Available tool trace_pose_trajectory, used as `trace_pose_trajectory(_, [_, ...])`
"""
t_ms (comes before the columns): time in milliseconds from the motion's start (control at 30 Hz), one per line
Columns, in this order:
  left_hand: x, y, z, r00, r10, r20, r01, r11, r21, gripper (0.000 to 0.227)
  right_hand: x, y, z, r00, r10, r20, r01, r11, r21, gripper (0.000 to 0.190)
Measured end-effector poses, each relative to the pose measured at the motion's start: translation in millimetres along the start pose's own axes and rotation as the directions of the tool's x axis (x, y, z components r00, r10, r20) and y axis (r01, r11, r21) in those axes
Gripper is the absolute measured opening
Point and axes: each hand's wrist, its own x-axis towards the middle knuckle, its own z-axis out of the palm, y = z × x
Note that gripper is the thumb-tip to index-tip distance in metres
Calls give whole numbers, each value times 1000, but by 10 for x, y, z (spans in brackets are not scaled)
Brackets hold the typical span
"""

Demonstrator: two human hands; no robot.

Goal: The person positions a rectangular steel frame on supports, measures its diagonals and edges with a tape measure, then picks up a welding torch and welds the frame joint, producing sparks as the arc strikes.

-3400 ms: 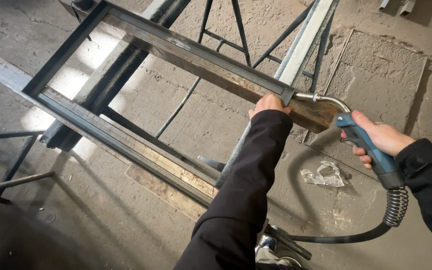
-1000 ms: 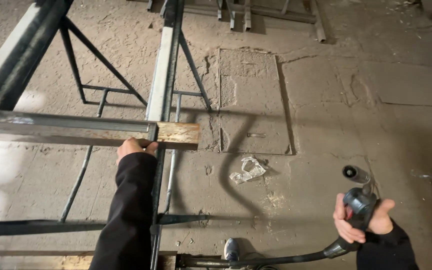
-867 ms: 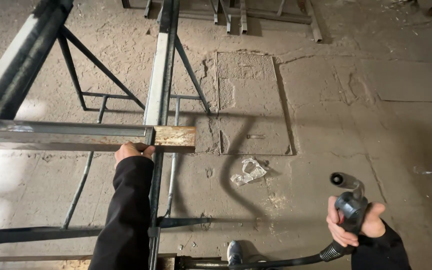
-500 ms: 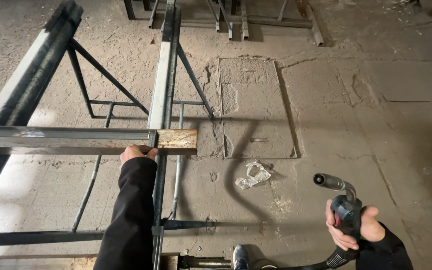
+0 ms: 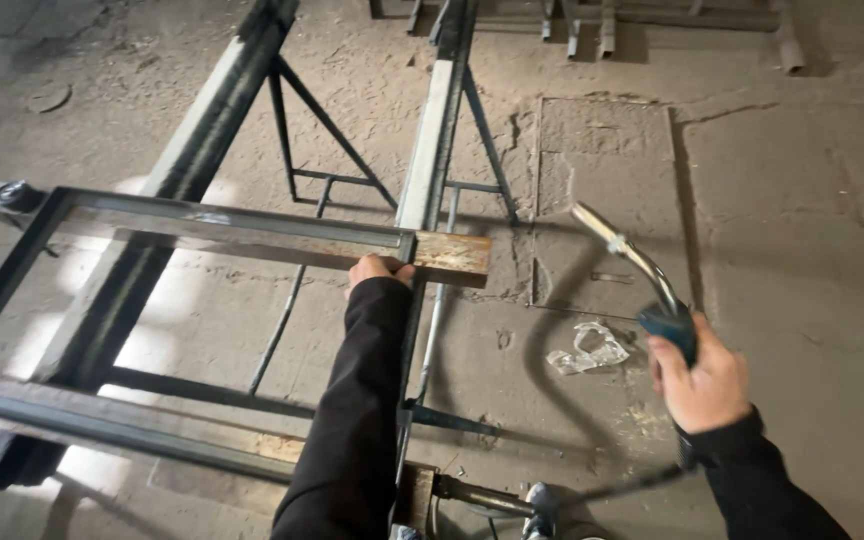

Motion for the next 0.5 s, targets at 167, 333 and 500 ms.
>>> trace_pose_trajectory(167, [-66, 14, -9, 1000, 0, -2, 0, 1000, -15, 26, 431, -30, 747, 988, -45, 146, 86, 955, -283, 39])
trace_pose_trajectory(333, [25, 56, 42, 999, -8, -36, 7, 1000, -23, 28, 371, -74, 757, 939, 173, 296, 6, 855, -519, 47])
trace_pose_trajectory(500, [-18, 62, -18, 1000, 0, -5, 0, 998, -62, 25, 323, 307, 498, 929, 42, 369, -73, 995, 71, 54])
